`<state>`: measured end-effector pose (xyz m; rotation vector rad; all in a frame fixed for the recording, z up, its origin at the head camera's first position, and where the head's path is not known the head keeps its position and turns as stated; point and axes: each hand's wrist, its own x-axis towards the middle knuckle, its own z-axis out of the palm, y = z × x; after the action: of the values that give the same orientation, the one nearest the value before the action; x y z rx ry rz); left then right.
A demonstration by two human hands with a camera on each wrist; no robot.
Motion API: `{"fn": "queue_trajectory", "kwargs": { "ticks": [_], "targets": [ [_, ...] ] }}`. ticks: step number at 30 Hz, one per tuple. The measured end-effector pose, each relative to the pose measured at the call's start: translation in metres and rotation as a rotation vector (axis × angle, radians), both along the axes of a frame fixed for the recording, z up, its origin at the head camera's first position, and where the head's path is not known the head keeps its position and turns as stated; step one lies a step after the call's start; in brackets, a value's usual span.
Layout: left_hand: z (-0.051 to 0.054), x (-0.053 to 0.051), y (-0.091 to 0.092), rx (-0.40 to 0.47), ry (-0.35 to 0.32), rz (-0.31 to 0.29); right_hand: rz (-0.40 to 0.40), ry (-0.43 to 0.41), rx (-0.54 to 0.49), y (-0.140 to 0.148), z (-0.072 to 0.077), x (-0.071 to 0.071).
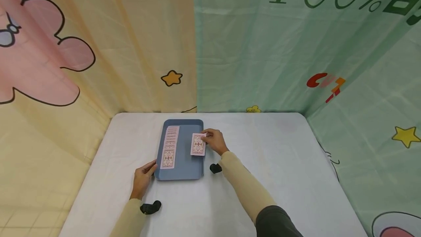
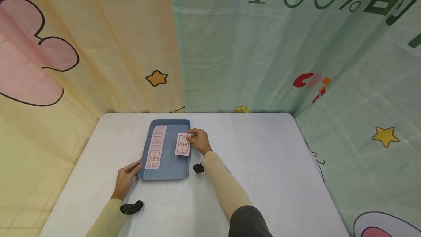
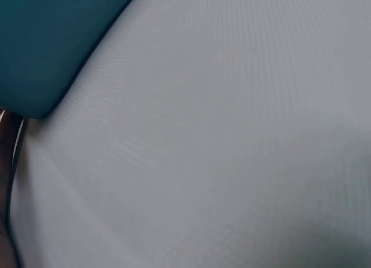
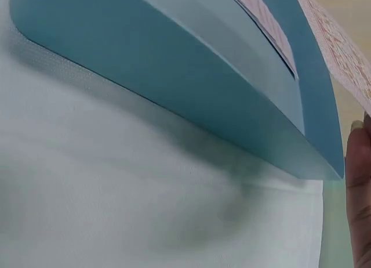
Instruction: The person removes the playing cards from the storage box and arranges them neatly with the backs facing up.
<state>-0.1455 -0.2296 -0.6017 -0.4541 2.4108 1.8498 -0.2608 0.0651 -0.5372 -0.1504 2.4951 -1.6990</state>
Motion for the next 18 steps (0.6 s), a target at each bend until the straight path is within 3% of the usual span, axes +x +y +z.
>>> {"fn": "queue_trajectory", "kwargs": {
  "ticks": [10, 18],
  "targets": [
    [0.0, -0.002, 0.0, -0.009, 0.034, 0.014, -0.095, 0.006, -0.032, 0.02, -0.003, -0.012],
    [0.002, -0.001, 0.0, -0.012, 0.008, 0.016, -0.153, 0.007, -0.032, 0.04, -0.009, -0.02]
  ]
}}
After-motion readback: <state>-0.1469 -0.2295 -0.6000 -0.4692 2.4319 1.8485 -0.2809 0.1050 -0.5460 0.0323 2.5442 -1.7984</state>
